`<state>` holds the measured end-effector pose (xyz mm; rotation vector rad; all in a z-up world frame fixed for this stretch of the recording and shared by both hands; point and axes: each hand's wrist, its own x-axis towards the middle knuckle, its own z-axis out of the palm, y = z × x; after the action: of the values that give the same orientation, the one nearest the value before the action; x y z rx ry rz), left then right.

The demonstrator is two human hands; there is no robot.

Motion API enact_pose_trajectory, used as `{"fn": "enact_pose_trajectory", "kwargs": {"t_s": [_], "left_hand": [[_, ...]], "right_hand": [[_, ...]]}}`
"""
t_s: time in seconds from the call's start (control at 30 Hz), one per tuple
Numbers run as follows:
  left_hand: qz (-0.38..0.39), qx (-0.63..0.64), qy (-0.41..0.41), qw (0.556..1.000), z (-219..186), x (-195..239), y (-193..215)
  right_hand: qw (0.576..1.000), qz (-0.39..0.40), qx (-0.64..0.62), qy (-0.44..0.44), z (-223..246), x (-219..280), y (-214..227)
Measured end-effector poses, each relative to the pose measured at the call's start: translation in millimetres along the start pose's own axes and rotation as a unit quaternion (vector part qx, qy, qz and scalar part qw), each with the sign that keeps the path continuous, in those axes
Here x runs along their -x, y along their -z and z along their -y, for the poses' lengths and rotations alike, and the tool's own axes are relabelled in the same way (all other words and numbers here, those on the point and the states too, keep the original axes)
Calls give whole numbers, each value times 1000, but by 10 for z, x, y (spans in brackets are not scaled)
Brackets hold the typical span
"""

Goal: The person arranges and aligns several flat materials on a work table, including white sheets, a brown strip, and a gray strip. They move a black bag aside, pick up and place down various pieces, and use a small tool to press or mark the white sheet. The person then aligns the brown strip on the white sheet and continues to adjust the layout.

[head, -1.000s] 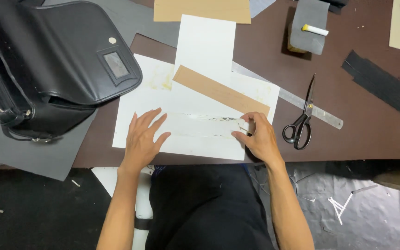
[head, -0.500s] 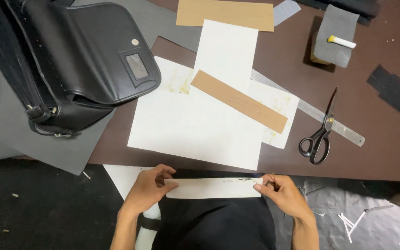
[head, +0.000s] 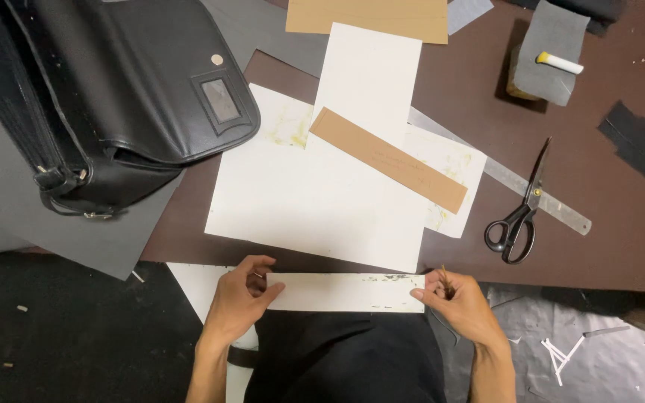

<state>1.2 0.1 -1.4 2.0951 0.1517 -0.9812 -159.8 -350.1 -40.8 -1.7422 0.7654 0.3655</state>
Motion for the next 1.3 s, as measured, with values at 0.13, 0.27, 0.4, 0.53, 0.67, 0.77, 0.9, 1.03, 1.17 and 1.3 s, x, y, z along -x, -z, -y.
{"fn": "enact_pose_trajectory", "kwargs": {"t_s": [0.13, 0.27, 0.4, 0.53, 0.67, 0.77, 0.9, 1.03, 1.17, 1.3], "left_hand": [[-175, 117, -83, 974, -60, -81, -3], [-361, -18, -282, 889, 168, -442, 89], [-332, -90, -157, 926, 176, -549, 157], [-330, -89, -134, 930, 144, -597, 209], [-345, -103, -166, 918, 203, -639, 234], [-258, -23, -50, 965, 23, -473, 230], [-190, 39, -54, 979, -70, -283, 160], [-155, 150, -33, 976, -96, -245, 108], [-160, 138, -21, 977, -136, -234, 115], [-171, 101, -61, 978, -22, -328, 154]], "right_hand": [[998, -43, -28, 26, 109, -50, -41], [998, -67, 12, -3, 277, -42, -1], [995, -74, 54, 26, 224, -20, 63], [995, -82, 43, 32, 187, -4, 83], [991, -82, -46, 96, -95, -80, 219], [973, -86, -150, 151, -251, -133, 404], [871, -310, -378, 55, -101, -97, 606], [854, -307, -396, 142, -81, -174, 609], [931, -233, -250, 127, -44, -379, 171], [980, -19, 67, 188, 840, -443, -158]]}}
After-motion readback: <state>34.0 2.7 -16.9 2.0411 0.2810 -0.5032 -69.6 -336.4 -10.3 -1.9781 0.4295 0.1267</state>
